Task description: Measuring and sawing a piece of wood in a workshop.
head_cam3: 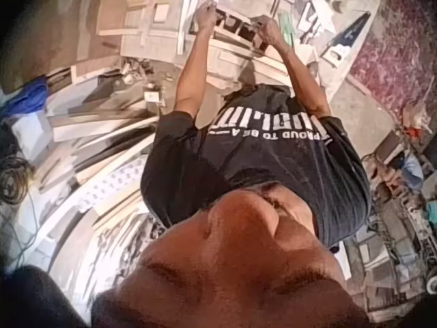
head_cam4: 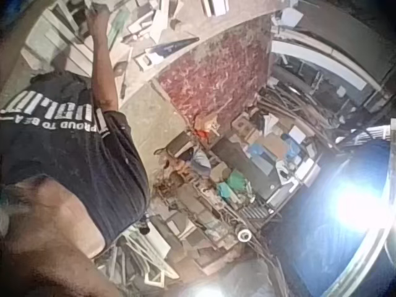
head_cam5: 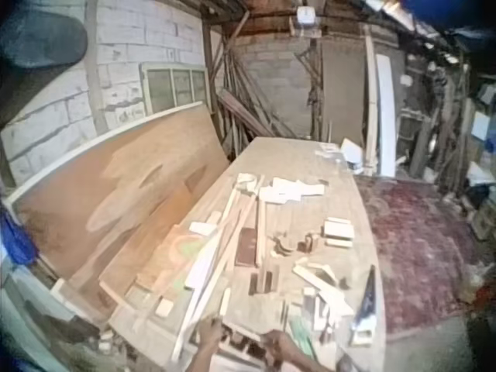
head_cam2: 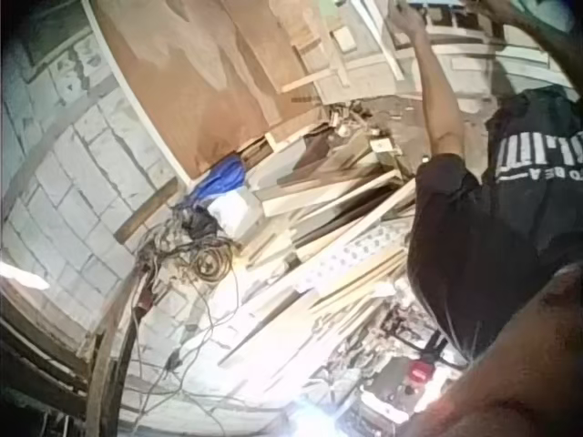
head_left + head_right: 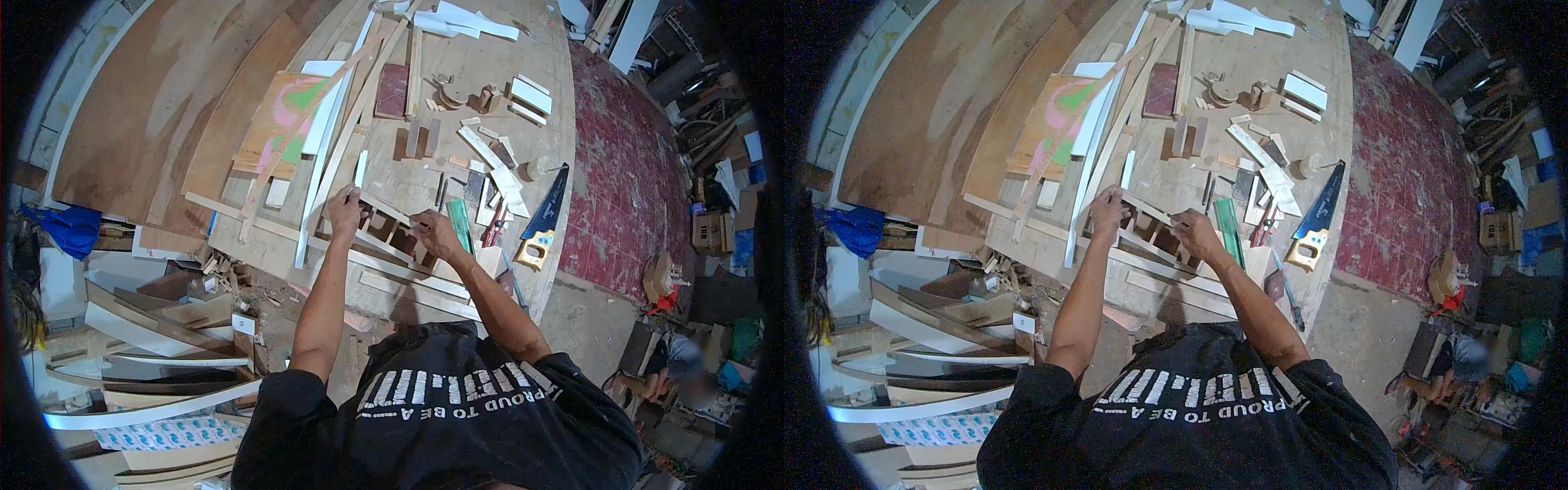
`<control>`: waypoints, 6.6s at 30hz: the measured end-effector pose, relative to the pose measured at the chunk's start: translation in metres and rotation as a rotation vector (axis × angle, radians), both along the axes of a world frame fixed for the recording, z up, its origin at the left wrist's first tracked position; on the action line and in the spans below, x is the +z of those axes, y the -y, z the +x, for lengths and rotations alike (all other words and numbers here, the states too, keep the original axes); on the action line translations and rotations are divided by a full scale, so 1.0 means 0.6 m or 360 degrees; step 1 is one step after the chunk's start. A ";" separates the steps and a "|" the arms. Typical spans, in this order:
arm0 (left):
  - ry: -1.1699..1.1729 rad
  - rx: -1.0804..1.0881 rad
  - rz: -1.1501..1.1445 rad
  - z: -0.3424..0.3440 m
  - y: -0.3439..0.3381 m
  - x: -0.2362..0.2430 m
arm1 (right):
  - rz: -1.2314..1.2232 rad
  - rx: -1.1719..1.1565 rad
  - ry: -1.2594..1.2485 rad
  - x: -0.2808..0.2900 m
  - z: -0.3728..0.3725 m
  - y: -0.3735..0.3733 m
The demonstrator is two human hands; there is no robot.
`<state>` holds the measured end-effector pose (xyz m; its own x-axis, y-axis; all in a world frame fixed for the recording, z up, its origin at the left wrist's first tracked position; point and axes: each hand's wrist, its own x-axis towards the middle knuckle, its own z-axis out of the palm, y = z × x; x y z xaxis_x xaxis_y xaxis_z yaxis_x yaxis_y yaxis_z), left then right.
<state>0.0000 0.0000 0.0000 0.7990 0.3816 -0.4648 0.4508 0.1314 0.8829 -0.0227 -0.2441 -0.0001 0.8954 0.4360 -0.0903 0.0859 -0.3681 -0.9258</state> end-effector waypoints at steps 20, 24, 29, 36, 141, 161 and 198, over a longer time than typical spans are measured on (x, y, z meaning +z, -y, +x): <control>0.0348 -0.1209 0.1502 0.030 -0.088 0.003 | -0.0323 -0.0221 0.0260 -0.015 0.001 -0.011; 0.0348 -0.1389 0.1540 0.049 -0.082 0.020 | -0.0455 -0.0236 0.0458 -0.038 0.001 0.046; 0.0270 -0.1578 0.1673 0.063 -0.100 0.015 | -0.0394 -0.0187 0.0407 -0.021 -0.008 0.040; 0.0225 -0.1265 0.1262 0.062 -0.087 0.012 | -0.0496 -0.0299 0.0416 -0.027 -0.013 0.030; 0.0177 -0.0191 0.0823 -0.143 -0.087 -0.062 | -0.0783 0.0198 0.0465 -0.008 -0.137 0.000; 0.0180 -0.0143 0.0853 -0.143 -0.091 -0.100 | -0.0838 0.0153 0.0445 -0.018 -0.141 -0.010; 0.0839 -0.0933 0.1615 -0.233 0.139 0.016 | -0.0415 -0.0778 0.0334 -0.046 -0.305 0.241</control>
<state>-0.1398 -0.0833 0.0097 0.9644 -0.0926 0.2478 -0.2204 -0.7994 0.5589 -0.2055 -0.3886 -0.0278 0.9971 -0.0442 0.0620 0.0209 -0.6243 -0.7809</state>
